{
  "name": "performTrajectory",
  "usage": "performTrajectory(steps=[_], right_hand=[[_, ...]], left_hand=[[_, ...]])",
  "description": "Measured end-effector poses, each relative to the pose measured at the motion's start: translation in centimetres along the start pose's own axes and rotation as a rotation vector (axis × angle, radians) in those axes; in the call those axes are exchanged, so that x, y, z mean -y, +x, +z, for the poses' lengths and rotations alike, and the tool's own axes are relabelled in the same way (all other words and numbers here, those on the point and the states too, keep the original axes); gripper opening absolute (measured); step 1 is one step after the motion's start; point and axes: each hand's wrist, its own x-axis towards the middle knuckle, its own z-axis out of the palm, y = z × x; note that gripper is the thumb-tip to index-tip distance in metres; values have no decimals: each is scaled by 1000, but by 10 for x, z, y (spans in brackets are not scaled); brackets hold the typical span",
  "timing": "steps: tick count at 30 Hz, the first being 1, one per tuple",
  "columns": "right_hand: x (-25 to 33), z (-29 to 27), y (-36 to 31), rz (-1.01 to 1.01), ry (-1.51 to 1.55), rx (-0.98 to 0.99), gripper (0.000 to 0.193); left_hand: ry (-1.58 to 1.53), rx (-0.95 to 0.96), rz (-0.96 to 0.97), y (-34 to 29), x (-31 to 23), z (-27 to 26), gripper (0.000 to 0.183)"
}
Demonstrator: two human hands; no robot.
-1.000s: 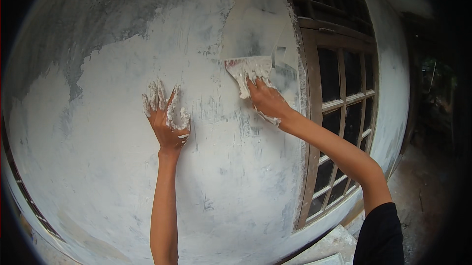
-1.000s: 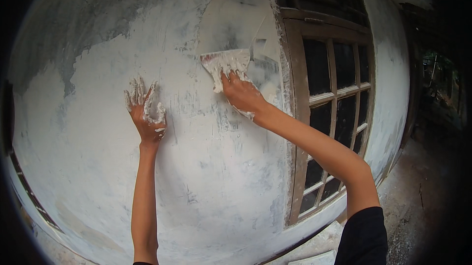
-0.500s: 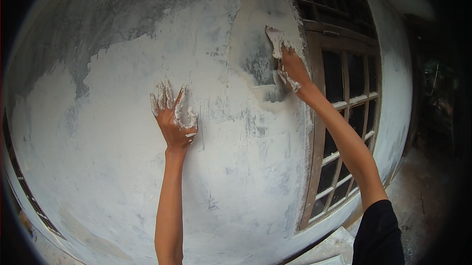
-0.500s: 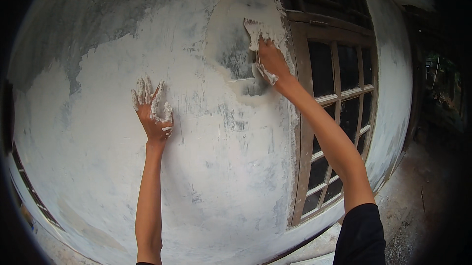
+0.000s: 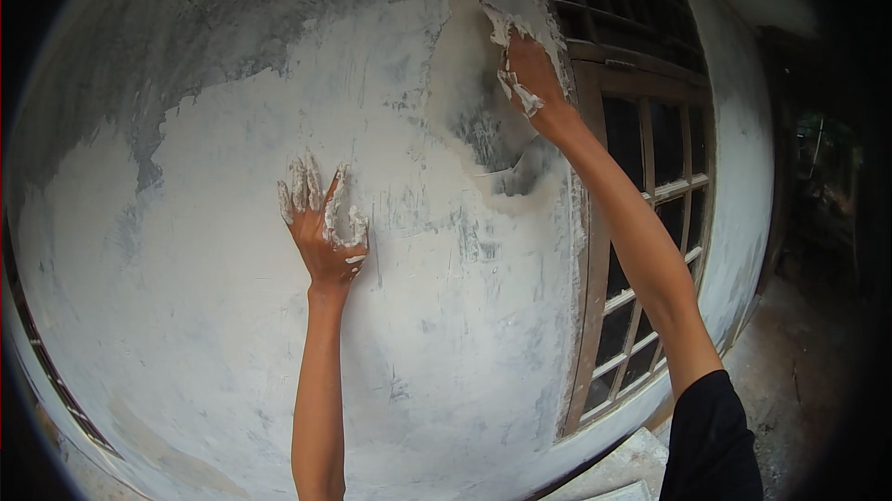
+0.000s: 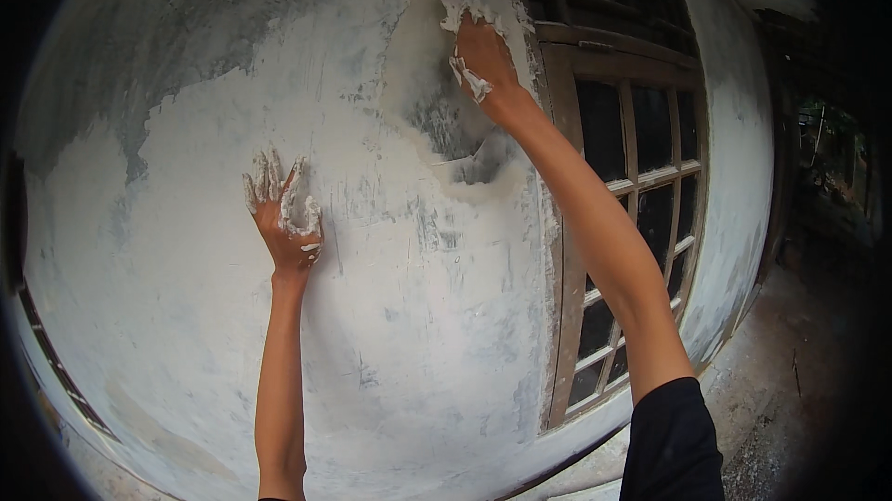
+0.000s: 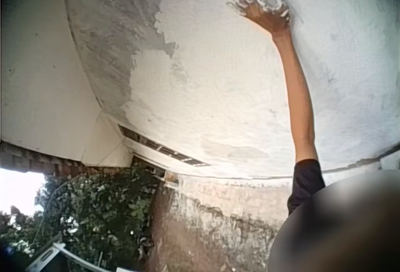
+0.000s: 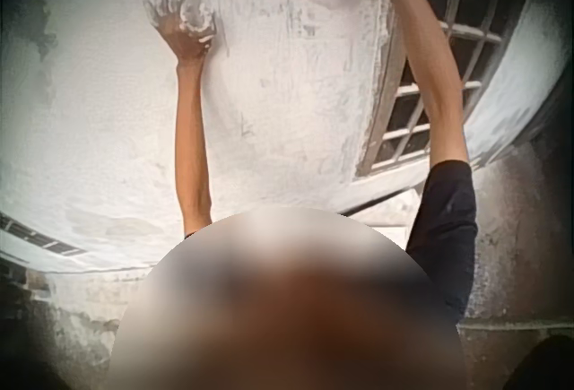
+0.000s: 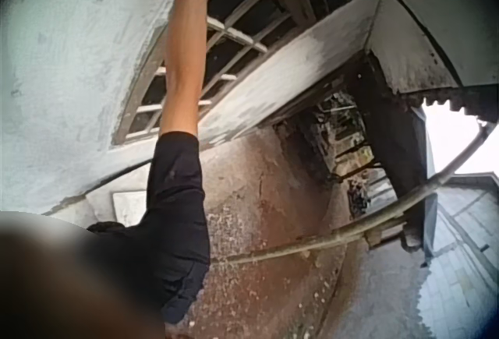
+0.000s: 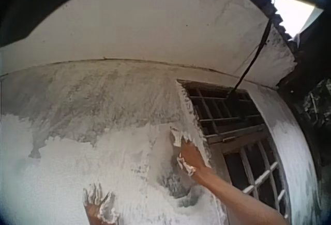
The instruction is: The person applies plaster or putty to an exterior wall using a putty knife.
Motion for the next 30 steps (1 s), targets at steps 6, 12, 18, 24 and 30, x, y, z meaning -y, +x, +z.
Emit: performTrajectory(steps=[6,12,18,24,30], right_hand=[[90,42,-77,24,1,238,50],[65,-38,-85,32,277,-8,50],[-118,-66,-2,39,136,-255,31],[-99,-66,19,120,252,-183,26],[-107,-42,24,76,94,-91,25]], left_hand=[[-60,74,-89,-15,6,12,77],[-28,27,-32,-8,14,-6,89],[-75,9,-42,-6,4,8,88],[-126,-7,-42,-6,7,-1,83],[-118,18,-32,-6,8,-2,63]])
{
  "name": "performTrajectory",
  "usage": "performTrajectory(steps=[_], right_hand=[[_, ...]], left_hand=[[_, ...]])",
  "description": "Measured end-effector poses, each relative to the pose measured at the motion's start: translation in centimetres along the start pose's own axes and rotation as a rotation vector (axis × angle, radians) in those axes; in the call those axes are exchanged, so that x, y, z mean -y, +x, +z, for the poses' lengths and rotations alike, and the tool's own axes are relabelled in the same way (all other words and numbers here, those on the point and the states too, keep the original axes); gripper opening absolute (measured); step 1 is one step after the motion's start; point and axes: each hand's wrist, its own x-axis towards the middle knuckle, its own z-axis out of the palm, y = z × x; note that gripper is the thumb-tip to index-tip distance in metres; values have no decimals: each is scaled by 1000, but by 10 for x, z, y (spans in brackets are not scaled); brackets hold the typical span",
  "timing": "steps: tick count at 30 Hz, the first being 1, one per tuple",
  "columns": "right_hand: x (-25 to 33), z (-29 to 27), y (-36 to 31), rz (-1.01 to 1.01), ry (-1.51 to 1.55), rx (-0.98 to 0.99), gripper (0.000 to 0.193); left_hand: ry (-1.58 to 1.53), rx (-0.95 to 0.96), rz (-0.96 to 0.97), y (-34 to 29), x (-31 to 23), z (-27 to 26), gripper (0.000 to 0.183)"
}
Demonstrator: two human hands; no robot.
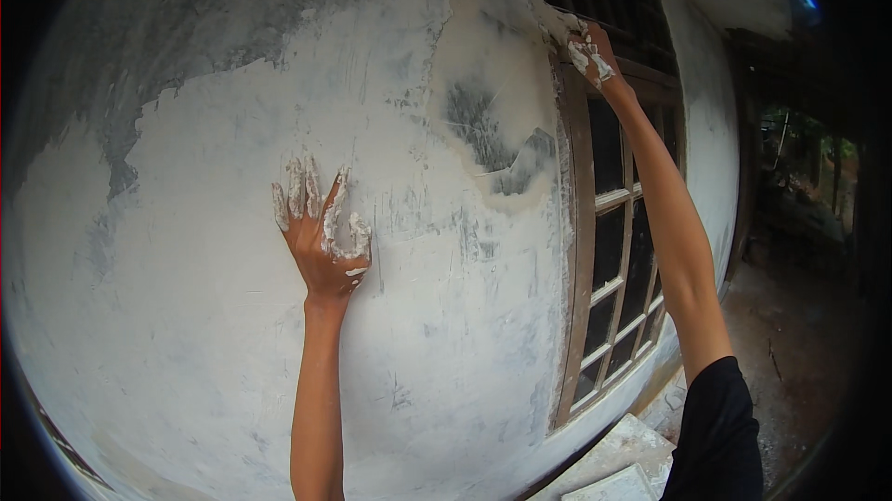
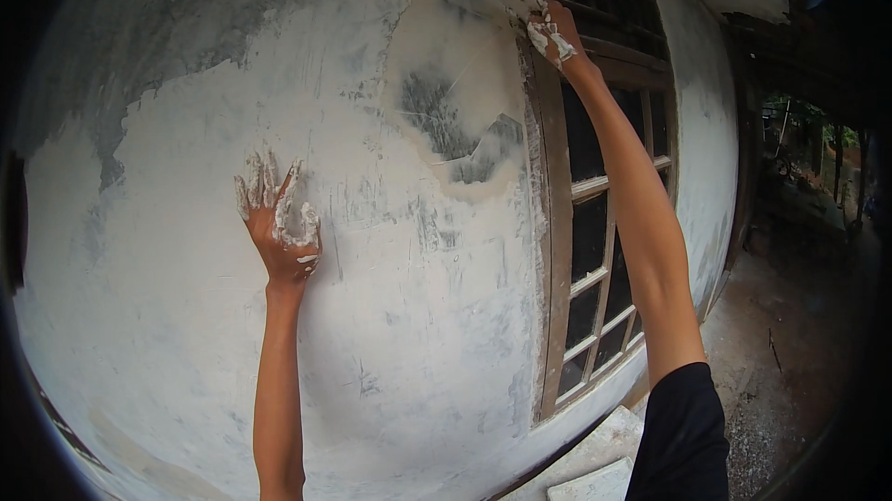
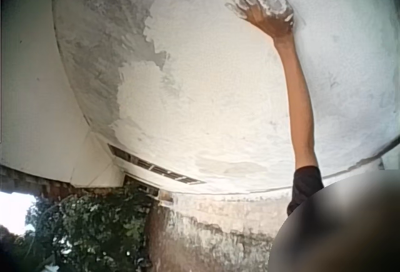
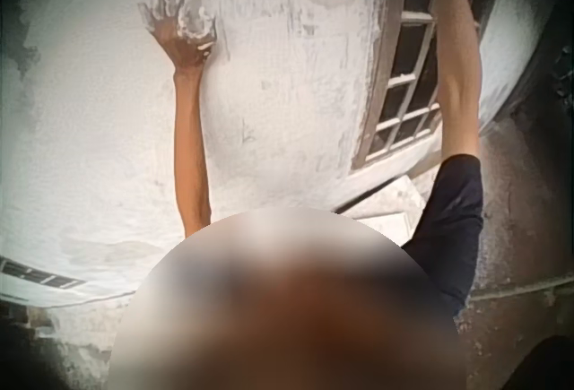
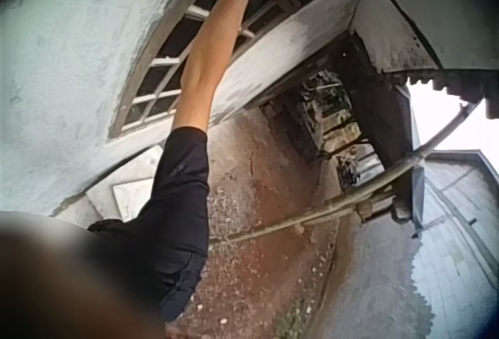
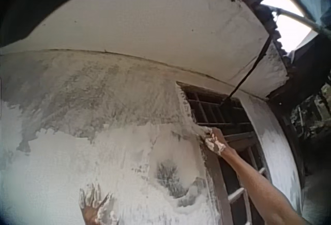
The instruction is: The person applies plaster or putty to an exterior wall using a putty knife.
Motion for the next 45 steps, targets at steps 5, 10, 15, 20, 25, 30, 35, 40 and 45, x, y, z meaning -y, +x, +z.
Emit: performTrajectory(steps=[5,10,15,20,25,30,35,40,45], right_hand=[[-3,16,2,-108,-194,144,27],[24,8,-1,-40,-205,200,30],[9,4,-17,-5,-301,153,33],[33,-1,-31,254,-154,226,39],[38,-1,-44,291,-74,160,44],[35,2,-56,364,-17,137,44],[25,-2,-68,447,156,163,43],[36,-14,-96,505,232,196,39],[34,-15,-113,727,647,128,31]], left_hand=[[-44,-12,-13,-1,0,2,54],[-67,1,-37,-2,2,-6,53],[-192,13,-109,-6,0,-1,53],[-82,-23,-39,3,-5,-11,53],[-142,-17,-60,-4,0,-5,53],[-208,3,-96,-7,4,-4,54],[-253,-14,-109,-6,3,-7,58],[-234,-17,-107,-5,4,-5,62],[-222,-42,-87,-7,9,-4,60]])
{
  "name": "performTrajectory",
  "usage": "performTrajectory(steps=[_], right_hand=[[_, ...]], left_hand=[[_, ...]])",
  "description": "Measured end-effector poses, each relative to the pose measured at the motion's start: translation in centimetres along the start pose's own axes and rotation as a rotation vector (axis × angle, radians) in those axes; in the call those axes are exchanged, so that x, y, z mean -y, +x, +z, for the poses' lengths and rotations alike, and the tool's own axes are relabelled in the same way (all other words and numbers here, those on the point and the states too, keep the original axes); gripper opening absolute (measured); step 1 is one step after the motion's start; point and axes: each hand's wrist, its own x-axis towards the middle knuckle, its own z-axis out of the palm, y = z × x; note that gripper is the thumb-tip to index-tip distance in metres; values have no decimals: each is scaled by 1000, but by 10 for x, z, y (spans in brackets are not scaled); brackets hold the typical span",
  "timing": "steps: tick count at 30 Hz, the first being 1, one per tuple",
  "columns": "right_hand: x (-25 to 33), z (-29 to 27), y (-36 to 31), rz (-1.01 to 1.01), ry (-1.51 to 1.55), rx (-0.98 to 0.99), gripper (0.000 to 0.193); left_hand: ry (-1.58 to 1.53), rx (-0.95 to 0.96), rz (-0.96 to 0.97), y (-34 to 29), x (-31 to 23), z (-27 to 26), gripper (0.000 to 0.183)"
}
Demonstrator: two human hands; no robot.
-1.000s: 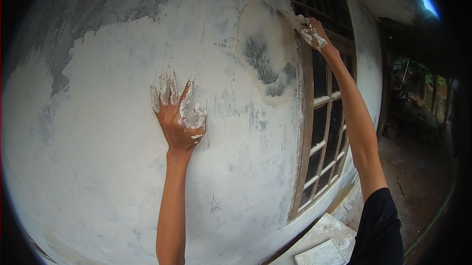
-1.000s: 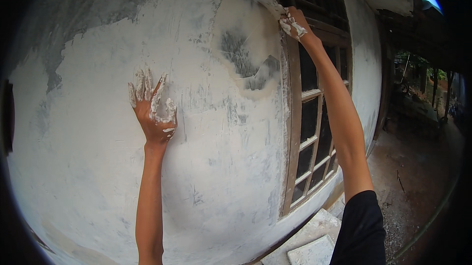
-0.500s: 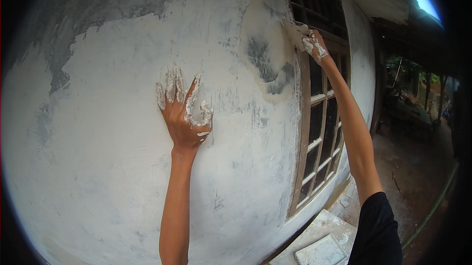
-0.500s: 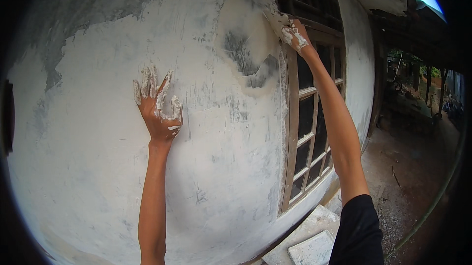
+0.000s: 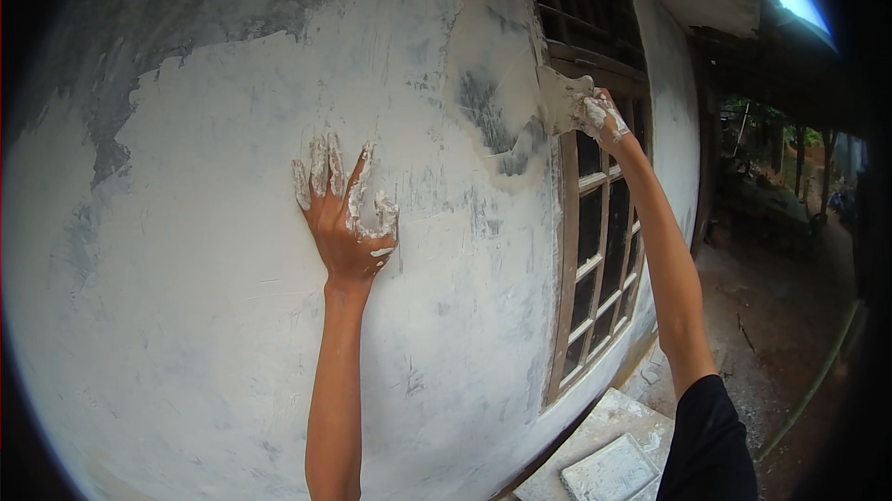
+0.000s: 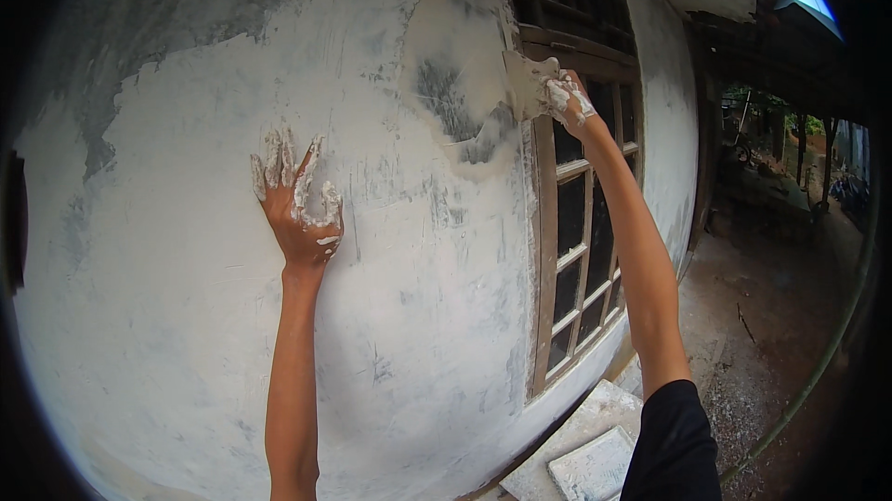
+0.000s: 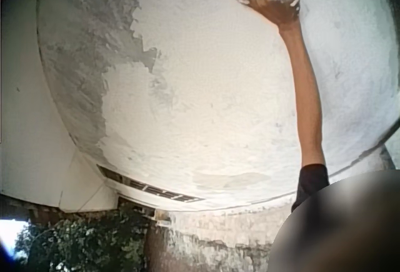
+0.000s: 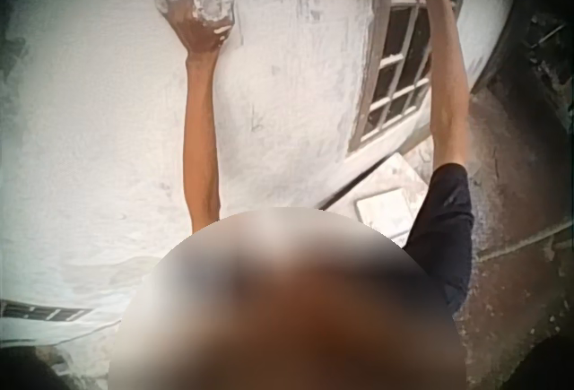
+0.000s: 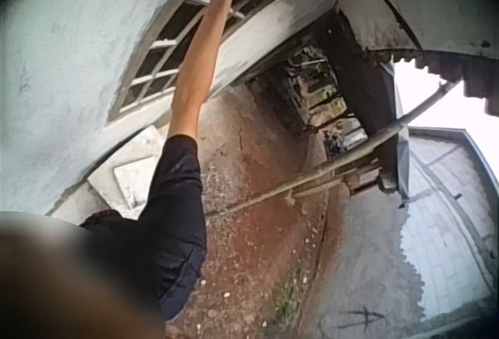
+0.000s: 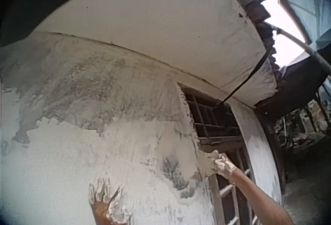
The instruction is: The person applies plaster or putty to an exterior wall using a putty knife.
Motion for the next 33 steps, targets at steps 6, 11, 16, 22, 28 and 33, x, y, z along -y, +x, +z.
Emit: performTrajectory(steps=[6,11,16,22,28,33], right_hand=[[49,-20,31,32,530,6,50],[92,37,71,-114,123,-299,34],[70,96,70,-723,-752,-218,19],[25,168,-79,-791,-822,-46,22],[87,98,-23,-821,-680,-54,18],[57,116,37,-671,-856,-59,29]], left_hand=[[0,12,7,3,-3,0,56],[28,49,-16,0,0,-4,56],[9,23,22,3,-5,6,55],[14,-14,35,4,-3,1,54],[34,1,25,5,-6,1,59],[-5,-61,39,10,-13,9,54]])
